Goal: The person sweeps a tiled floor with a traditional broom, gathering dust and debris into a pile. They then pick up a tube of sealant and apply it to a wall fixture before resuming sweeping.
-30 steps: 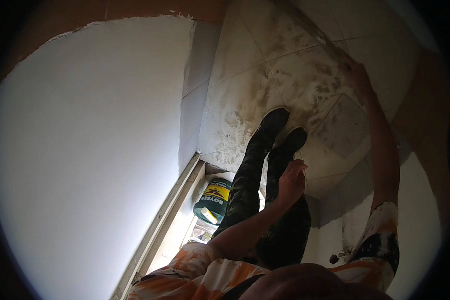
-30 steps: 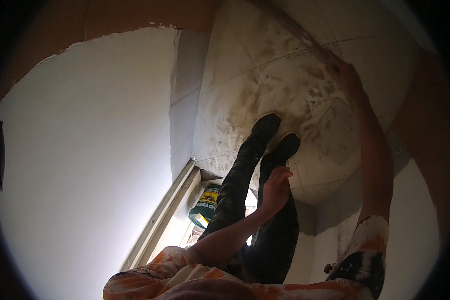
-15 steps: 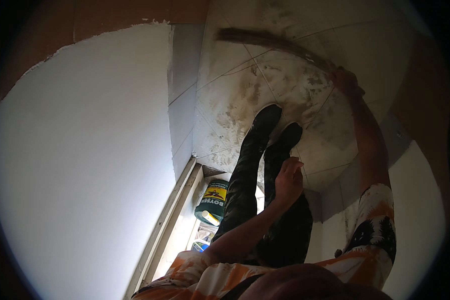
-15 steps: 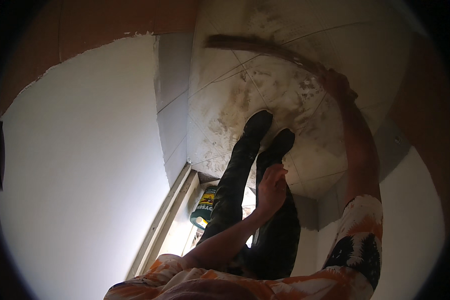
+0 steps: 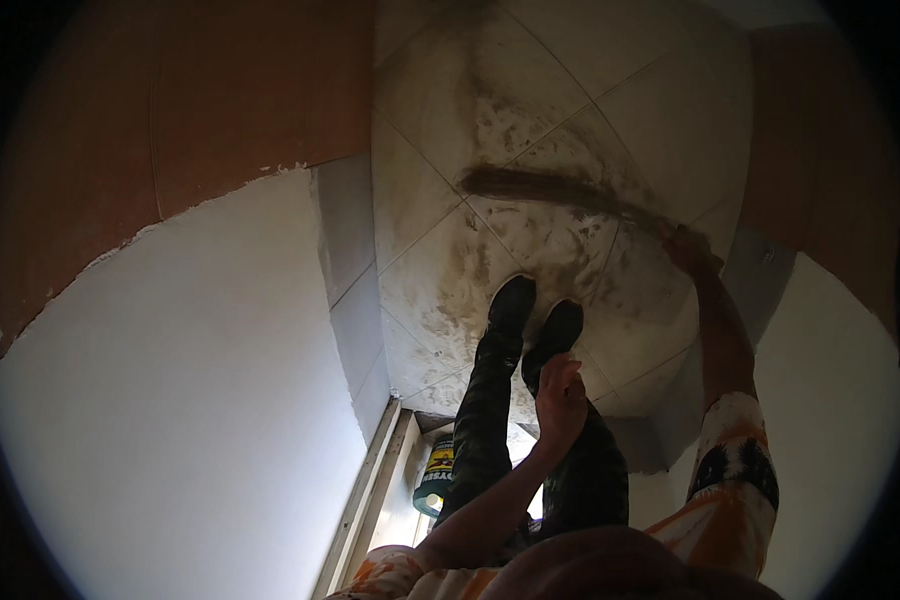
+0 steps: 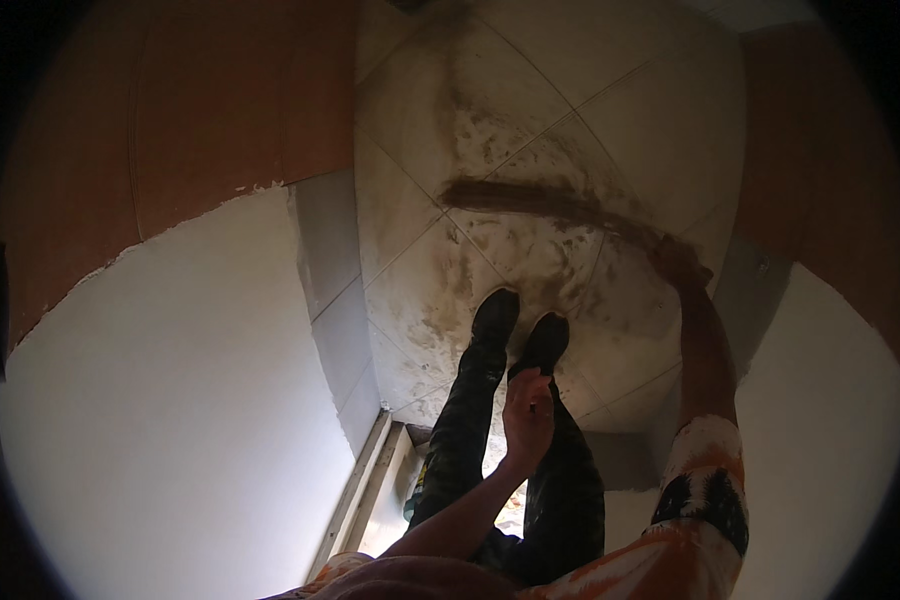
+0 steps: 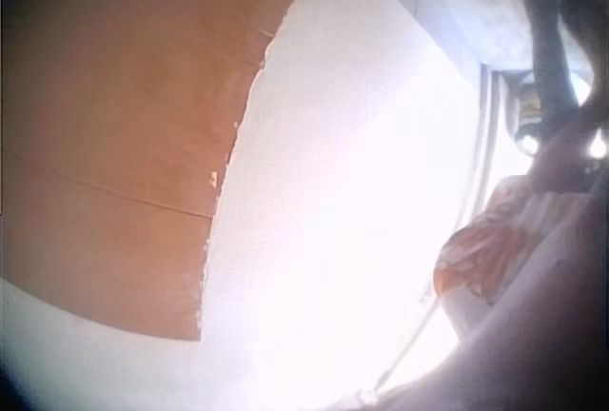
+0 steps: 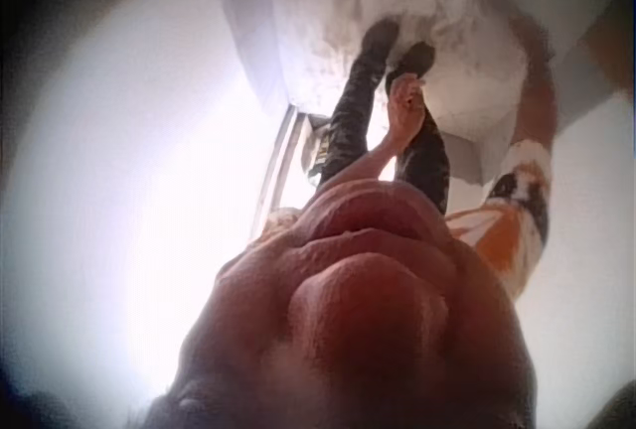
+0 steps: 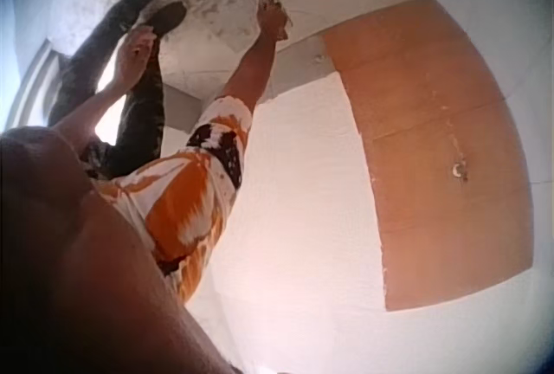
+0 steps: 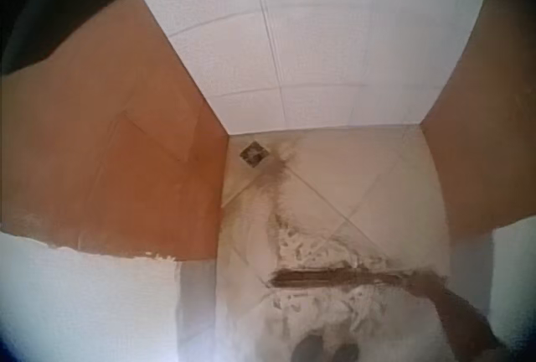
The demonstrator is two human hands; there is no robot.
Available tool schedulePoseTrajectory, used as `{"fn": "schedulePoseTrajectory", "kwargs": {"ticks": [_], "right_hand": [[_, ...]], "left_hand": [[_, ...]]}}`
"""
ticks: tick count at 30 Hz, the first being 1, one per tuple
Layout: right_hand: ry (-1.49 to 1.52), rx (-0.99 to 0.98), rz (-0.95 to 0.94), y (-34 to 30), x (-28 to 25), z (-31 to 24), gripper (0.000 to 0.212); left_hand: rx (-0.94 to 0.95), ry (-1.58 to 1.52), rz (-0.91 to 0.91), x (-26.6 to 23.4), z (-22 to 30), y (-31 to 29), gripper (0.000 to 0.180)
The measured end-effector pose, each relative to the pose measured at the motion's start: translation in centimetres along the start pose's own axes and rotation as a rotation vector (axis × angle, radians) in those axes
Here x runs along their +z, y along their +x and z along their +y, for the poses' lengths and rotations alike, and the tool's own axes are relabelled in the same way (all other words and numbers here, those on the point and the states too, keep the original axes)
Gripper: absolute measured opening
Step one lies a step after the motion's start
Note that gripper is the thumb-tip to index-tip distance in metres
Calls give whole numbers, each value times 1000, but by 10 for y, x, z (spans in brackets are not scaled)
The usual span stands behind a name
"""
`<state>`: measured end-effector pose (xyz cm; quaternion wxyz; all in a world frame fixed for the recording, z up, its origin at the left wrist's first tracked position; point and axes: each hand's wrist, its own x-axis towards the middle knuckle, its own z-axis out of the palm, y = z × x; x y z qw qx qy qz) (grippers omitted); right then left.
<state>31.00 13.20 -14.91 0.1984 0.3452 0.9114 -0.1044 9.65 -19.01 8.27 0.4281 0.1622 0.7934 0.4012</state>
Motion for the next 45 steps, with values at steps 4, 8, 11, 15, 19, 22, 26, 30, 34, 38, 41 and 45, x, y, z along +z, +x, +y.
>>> {"fn": "schedulePoseTrajectory", "kwargs": {"ticks": [4, 8, 11, 15, 19, 22, 26, 30, 34, 38, 41, 45], "right_hand": [[-7, 204, -133, 89, -28, 30, 60], [158, 275, 62, 177, -87, 14, 58], [427, 271, 106, 189, -116, -20, 61], [598, 169, 107, 115, -106, -67, 66], [556, 112, -85, -14, -39, -80, 66], [159, 134, -218, -83, 0, -26, 61], [77, 503, -401, -72, 1, 67, 54], [458, 461, 166, 6, -37, 73, 55], [834, 688, 213, 4, -65, -37, 61], [1192, 992, 338, -62, -68, -204, 63], [1521, 1331, 461, -93, -55, -304, 52], [1615, 1805, 656, -80, -4, -379, 55]], "left_hand": [[20, 75, -31, 1, -2, -3, 28], [8, 108, -38, 4, -5, -7, 28], [9, 139, -40, 7, -8, -9, 23], [18, 140, -64, 12, -6, -11, 23], [65, 133, -11, 14, -6, -10, 24], [-4, 58, -27, 13, -9, -9, 27], [-19, 25, -60, 12, -12, -10, 30], [152, 173, -59, 17, -16, -13, 31], [22, 34, -131, 20, -9, -16, 26], [217, 71, -166, -27, 23, 6, 28], [150, 27, -132, -91, 34, 38, 24], [159, 259, -53, -150, -18, 63, 25]]}}
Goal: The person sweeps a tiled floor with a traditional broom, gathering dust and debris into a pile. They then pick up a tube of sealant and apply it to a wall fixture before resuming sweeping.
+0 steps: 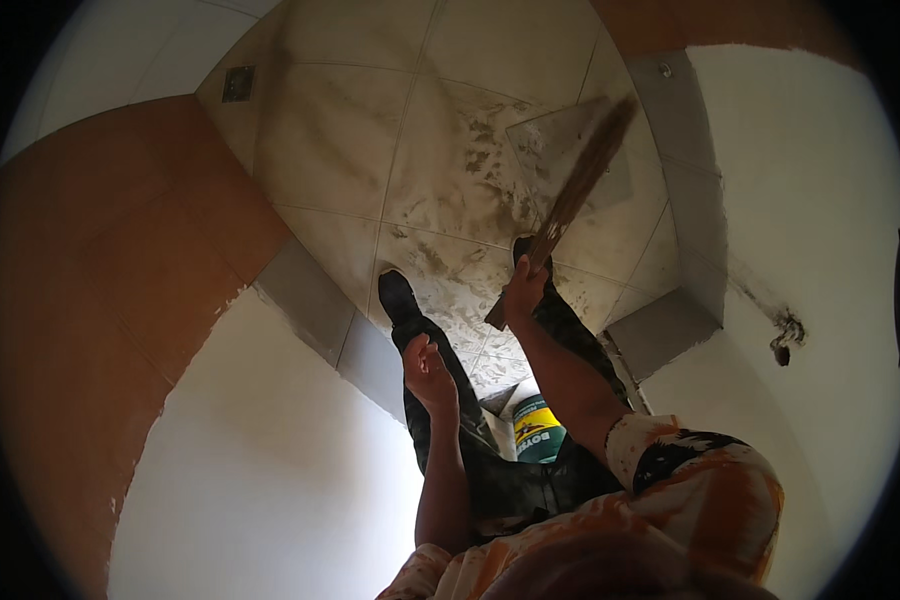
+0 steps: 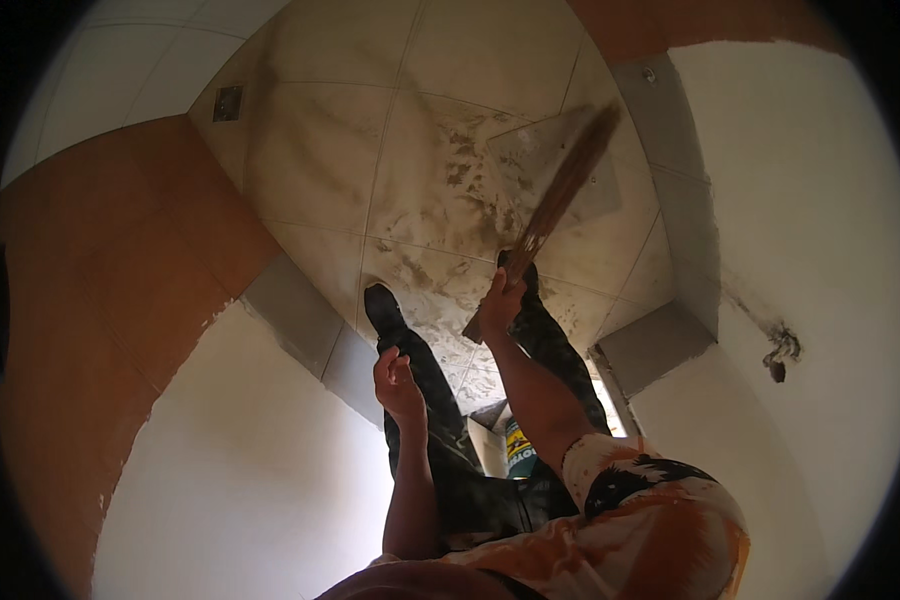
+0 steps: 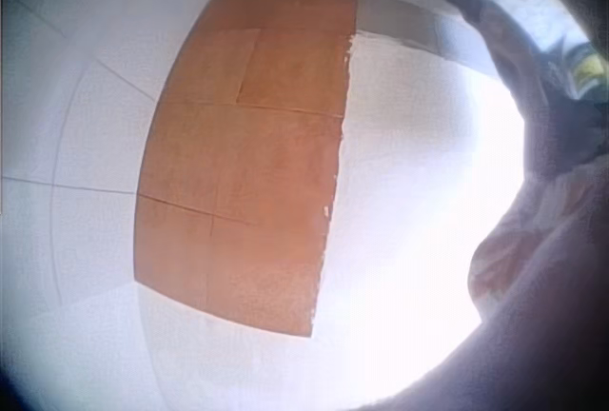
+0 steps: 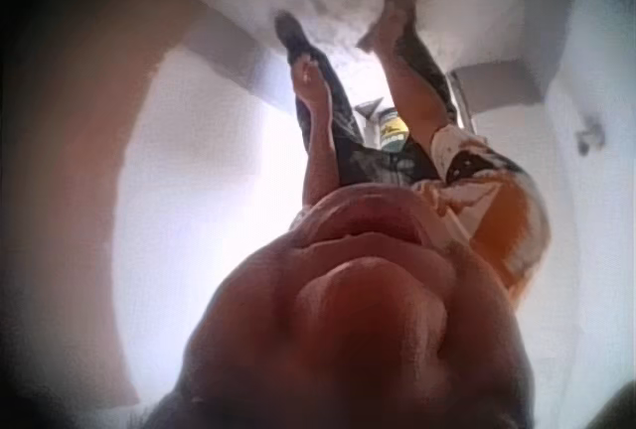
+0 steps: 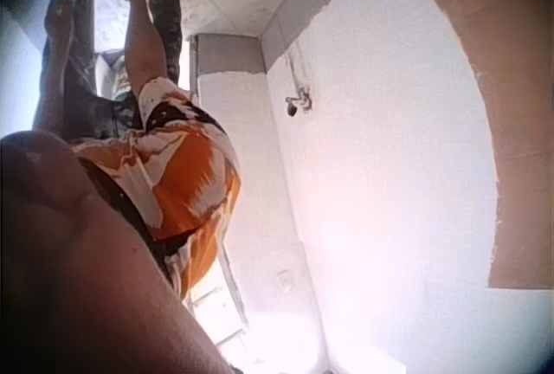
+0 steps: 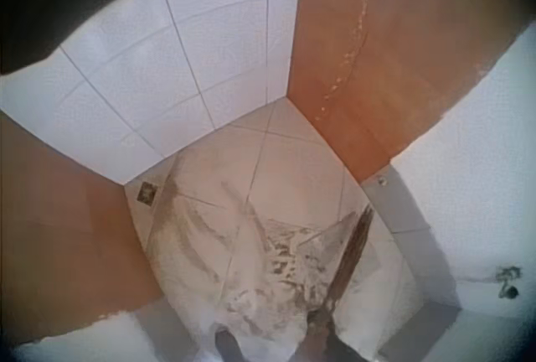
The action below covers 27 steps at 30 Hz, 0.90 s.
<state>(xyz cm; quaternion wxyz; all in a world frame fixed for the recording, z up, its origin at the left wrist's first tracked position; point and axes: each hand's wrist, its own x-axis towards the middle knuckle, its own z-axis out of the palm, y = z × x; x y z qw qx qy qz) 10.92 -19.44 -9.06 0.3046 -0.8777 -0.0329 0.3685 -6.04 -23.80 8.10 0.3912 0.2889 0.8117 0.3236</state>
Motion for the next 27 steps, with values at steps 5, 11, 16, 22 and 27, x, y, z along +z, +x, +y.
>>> {"fn": "schedulePoseTrajectory", "kwargs": {"ticks": [5, 11, 16, 22, 27], "right_hand": [[-476, -185, -4, -2, 88, 79, 61], [-370, -228, -266, -65, 142, 61, 50], [-385, -286, -298, -77, 119, 27, 45], [-319, -277, -96, -46, 110, 27, 45], [-266, -290, -314, -73, 100, 16, 40]], "left_hand": [[-21, 3, -140, -7, -57, 14, 24], [111, -1, 49, -38, -50, 27, 32], [167, -32, 40, -42, -58, 24, 33], [105, -34, 36, -39, -66, 17, 30], [126, -7, 125, -34, -63, 13, 33]]}}
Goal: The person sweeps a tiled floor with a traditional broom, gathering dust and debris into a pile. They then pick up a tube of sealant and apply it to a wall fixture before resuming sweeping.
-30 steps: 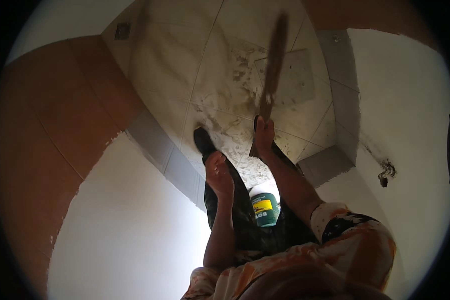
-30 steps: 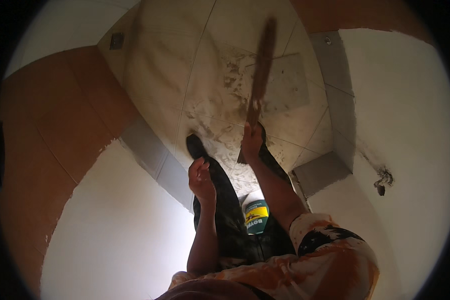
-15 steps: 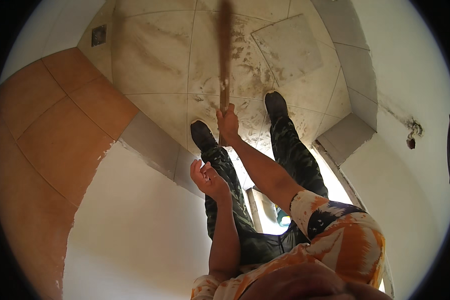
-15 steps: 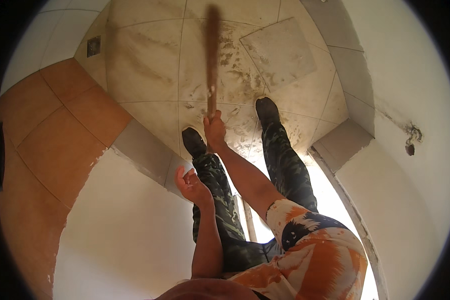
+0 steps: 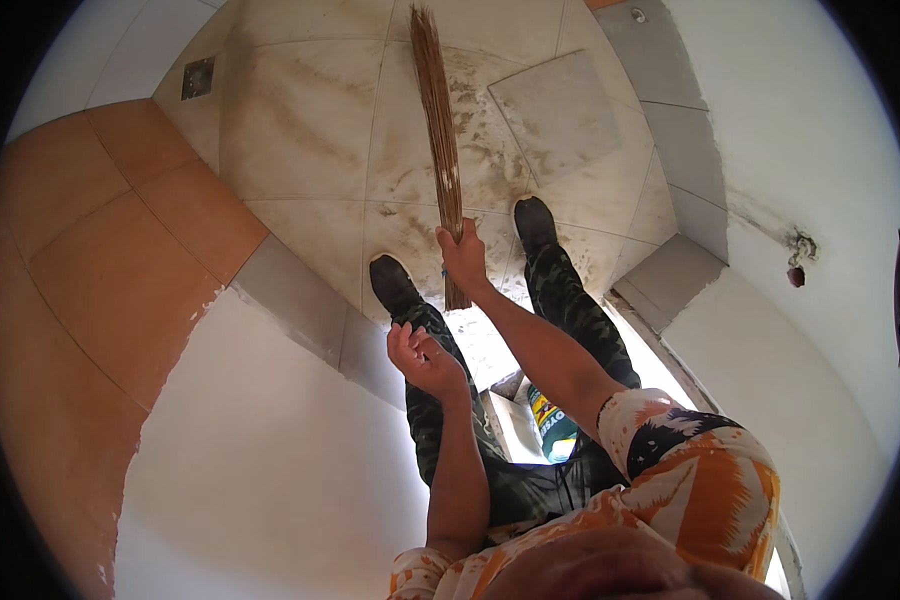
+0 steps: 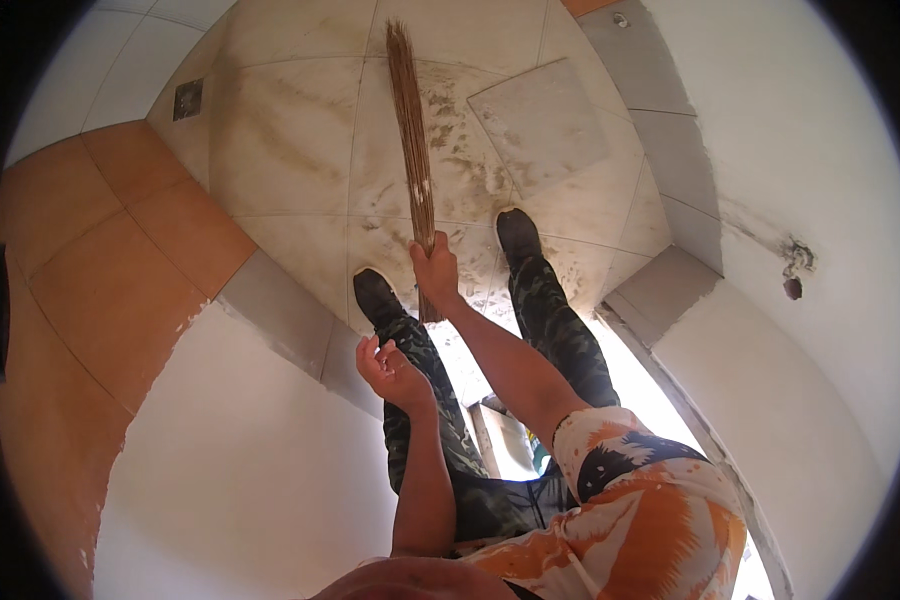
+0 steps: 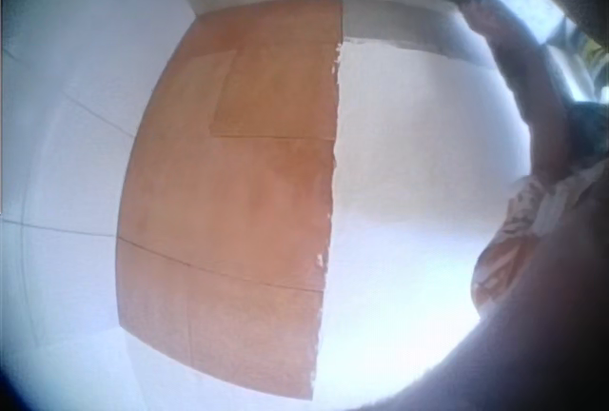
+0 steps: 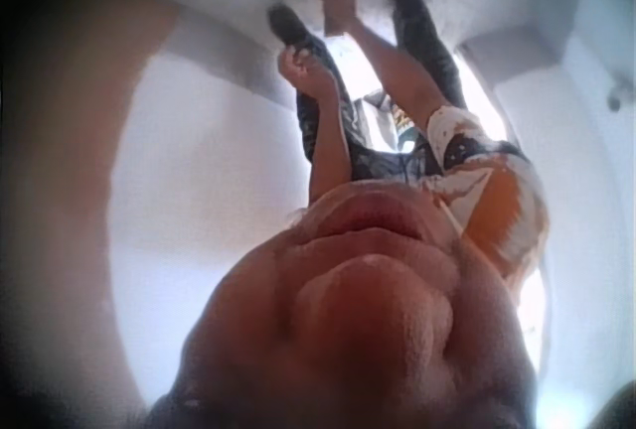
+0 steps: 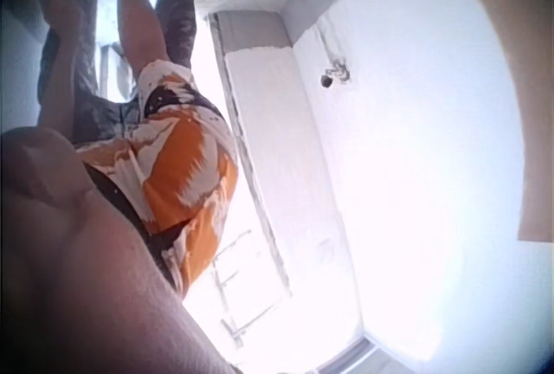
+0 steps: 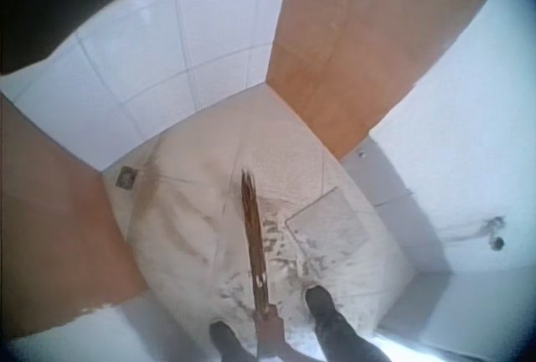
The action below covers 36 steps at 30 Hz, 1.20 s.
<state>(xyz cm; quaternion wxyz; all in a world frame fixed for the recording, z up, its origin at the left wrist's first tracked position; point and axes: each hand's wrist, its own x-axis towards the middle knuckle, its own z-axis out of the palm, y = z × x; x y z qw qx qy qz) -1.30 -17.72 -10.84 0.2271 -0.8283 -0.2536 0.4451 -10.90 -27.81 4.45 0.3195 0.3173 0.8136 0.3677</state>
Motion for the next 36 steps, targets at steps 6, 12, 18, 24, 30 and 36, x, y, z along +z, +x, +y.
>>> {"fn": "schedulePoseTrajectory", "kwargs": {"ticks": [6, 12, 18, 24, 30, 36], "right_hand": [[521, 207, 527, 66, -63, 1, 35], [816, 582, 639, 138, -162, 63, 44], [-30, 247, 277, 110, -174, 17, 62], [188, 118, 458, 72, -165, 1, 55], [-143, 111, 250, 169, -109, -70, 66], [-325, -24, -42, 136, -66, -136, 84]], "left_hand": [[-4, 12, -6, 7, 9, 2, 33], [-49, 46, -65, 17, 9, 5, 28], [-133, 46, -129, 25, 9, 4, 29], [-108, 111, -125, 36, 22, 7, 27], [-85, 92, -136, 42, 27, 8, 26], [-102, 155, -152, 45, 27, 12, 26]]}}
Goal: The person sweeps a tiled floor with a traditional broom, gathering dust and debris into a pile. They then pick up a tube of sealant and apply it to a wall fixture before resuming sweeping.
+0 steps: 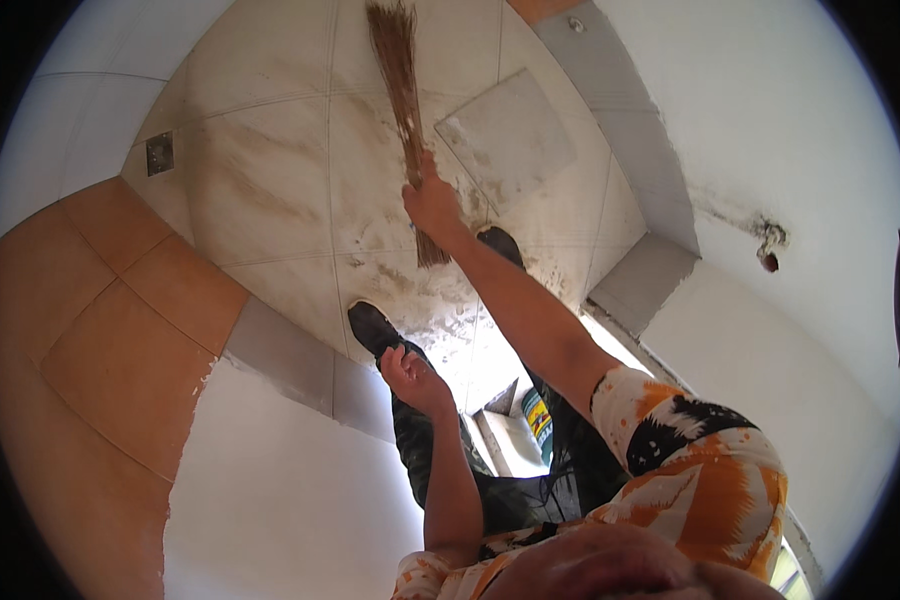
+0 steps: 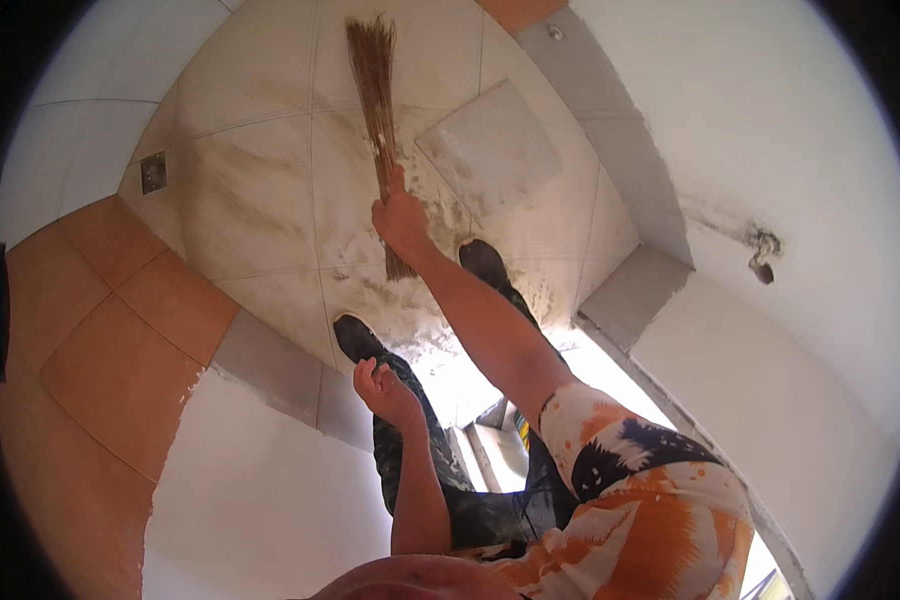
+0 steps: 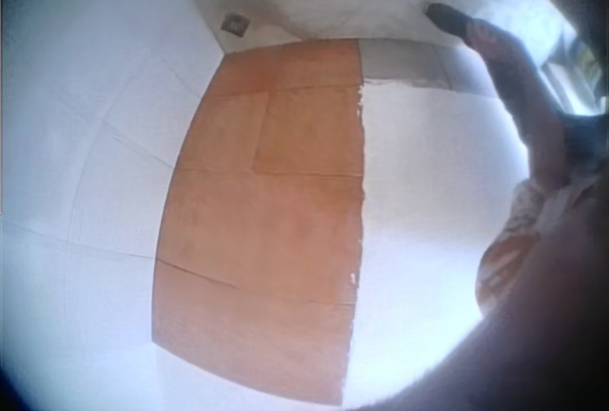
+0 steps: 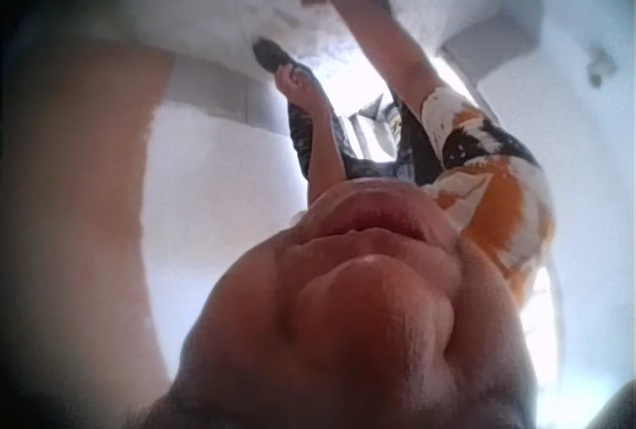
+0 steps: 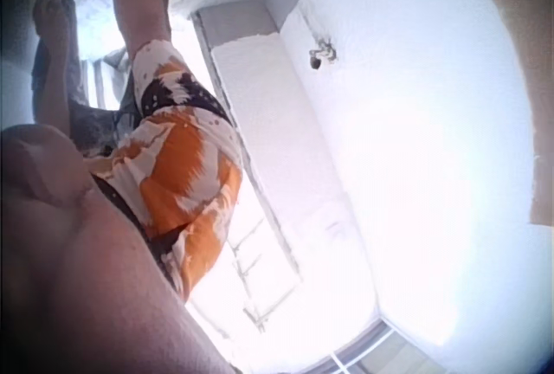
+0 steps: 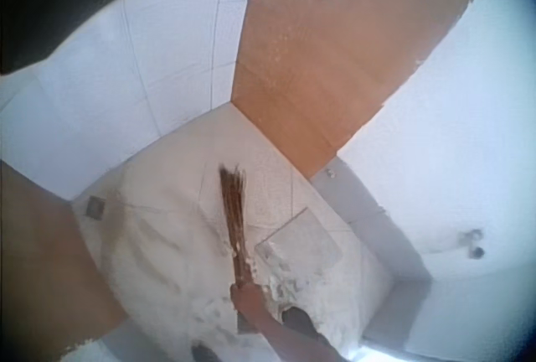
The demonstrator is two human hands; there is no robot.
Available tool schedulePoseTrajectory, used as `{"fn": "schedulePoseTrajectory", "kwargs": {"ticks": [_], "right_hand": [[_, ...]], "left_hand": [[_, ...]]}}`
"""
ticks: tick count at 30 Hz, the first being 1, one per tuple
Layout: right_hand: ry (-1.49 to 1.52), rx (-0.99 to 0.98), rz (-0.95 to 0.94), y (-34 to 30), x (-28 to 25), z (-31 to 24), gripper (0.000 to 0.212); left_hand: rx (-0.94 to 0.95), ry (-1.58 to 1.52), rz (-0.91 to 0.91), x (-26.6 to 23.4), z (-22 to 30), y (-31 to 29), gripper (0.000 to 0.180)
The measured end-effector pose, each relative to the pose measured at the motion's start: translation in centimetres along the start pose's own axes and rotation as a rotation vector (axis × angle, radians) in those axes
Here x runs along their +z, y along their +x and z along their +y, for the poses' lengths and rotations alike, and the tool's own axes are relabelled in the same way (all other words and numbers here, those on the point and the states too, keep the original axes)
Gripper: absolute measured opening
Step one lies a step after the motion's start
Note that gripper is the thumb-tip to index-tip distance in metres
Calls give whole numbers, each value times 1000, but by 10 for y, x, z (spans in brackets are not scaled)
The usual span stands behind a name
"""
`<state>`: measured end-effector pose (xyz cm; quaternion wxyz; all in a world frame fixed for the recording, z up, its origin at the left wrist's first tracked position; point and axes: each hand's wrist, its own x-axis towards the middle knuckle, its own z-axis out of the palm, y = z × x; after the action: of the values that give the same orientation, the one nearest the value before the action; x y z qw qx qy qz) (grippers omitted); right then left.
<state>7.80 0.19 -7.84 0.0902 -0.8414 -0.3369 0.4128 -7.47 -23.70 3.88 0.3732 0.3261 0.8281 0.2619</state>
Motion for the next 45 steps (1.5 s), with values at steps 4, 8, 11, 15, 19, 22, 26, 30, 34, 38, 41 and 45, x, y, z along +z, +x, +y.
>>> {"fn": "schedulePoseTrajectory", "kwargs": {"ticks": [4, 8, 11, 15, 19, 22, 26, 30, 34, 38, 41, 45], "right_hand": [[94, -10, 164, 10, -20, 39, 88], [35, -83, 240, 80, -24, 89, 91], [-164, -226, 144, 109, -11, 87, 89], [-350, -335, 133, 134, -34, 50, 89], [-216, -253, 267, 192, -68, 19, 87], [-403, -316, 93, 208, -23, 13, 87], [-503, -340, -210, 128, 103, 11, 103], [-425, -547, -296, 46, 156, -24, 97], [-276, -545, -209, -1, 135, -24, 91], [-48, -610, 146, -44, 112, 56, 95], [-121, -107, 39, -71, 117, 118, 98], [-275, -91, -266, -81, 184, 110, 100]], "left_hand": [[-52, -122, 48, 1, 6, 4, 24], [49, -102, 62, 3, 8, 6, 27], [36, -124, 54, 4, 7, 9, 31], [-37, -196, 50, 2, 8, 15, 32], [-15, -207, 37, 5, 13, 15, 31], [-38, -285, 55, 8, 18, 17, 30], [-72, -308, 70, 7, 20, 22, 30], [-108, -286, 101, 4, 18, 25, 31], [-93, -300, 123, -2, 16, 27, 31], [-73, -316, 202, -11, 18, 35, 30], [-54, -314, 250, -19, 21, 42, 29], [-49, -332, 257, -29, 23, 43, 21]]}}
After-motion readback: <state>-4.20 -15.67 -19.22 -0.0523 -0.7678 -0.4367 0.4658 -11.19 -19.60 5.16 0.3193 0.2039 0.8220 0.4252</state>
